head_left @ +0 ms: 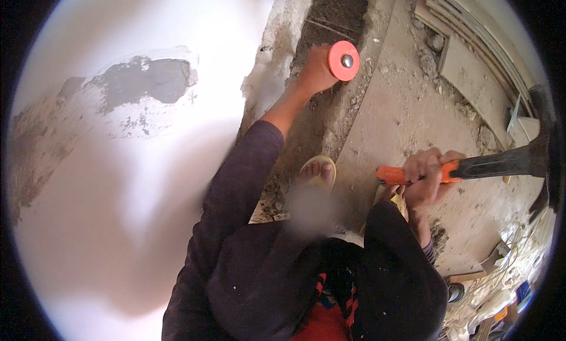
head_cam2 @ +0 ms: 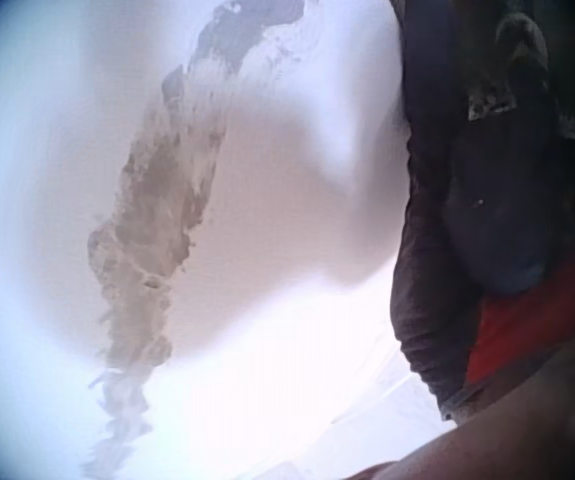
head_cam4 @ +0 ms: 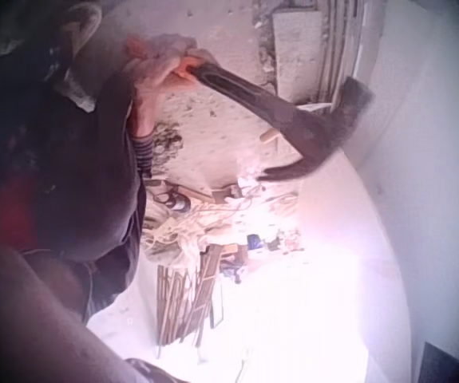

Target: The person uses a hammer and a chisel to chip away at a section of a wall, creating a rectangular opening. They repeatedly strike the chisel to remove plaster and debris, gradually enlarging the hole.

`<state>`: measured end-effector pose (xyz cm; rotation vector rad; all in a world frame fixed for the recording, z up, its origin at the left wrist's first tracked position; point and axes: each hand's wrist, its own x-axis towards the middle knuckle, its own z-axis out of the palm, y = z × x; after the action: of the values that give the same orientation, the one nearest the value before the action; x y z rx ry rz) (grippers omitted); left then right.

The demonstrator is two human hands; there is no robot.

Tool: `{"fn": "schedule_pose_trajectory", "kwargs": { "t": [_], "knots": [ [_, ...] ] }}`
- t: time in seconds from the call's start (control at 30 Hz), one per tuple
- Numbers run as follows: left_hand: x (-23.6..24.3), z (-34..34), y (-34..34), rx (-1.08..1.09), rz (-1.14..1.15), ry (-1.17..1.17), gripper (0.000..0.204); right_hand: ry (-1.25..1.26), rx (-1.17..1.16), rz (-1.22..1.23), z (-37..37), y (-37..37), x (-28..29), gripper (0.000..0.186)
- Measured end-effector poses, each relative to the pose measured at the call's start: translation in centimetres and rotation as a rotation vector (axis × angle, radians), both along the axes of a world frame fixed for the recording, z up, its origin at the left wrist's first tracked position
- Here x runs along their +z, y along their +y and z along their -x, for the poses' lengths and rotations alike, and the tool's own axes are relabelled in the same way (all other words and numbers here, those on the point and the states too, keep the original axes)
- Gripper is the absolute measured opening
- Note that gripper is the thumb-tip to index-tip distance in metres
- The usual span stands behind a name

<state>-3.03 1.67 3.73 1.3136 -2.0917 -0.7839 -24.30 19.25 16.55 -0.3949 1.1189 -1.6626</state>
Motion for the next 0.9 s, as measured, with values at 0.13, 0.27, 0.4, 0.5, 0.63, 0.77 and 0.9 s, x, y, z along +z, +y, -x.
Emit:
{"fn": "schedule_pose_trajectory", "kwargs": {
  "t": [0.13,0.27,0.4,0.5,0.63,0.77,0.9],
  "knots": [
    [1.4,1.6,-0.6,-0.098,-0.036,0.033,0.027,0.823,0.465,-0.161,-0.7,3.2,-8.5,0.018],
    [1.2,0.6,-0.7,-0.060,0.130,0.040,0.023,0.599,0.627,-0.475,-1.4,1.3,-5.4,0.010],
    [0.9,0.0,-0.6,-0.035,0.208,-0.045,0.025,0.174,0.314,-0.277,0.0,-1.5,-1.2,0.009],
    [0.1,-0.2,-0.1,-0.045,0.121,-0.008,0.026,0.072,0.222,-0.132,-0.4,-1.5,-0.7,0.011],
    [1.2,1.2,-0.4,-0.112,-0.037,-0.082,0.038,0.755,0.598,-0.419,0.0,0.8,-6.9,0.016],
    [0.4,0.5,0.6,-0.059,0.074,-0.009,0.027,0.822,0.719,-0.451,-0.7,-0.6,-2.8,0.016],
    [0.1,0.6,-1.0,0.023,0.032,-0.062,0.028,0.742,0.588,-0.534,2.6,0.3,-2.7,0.016]
  ]
}}
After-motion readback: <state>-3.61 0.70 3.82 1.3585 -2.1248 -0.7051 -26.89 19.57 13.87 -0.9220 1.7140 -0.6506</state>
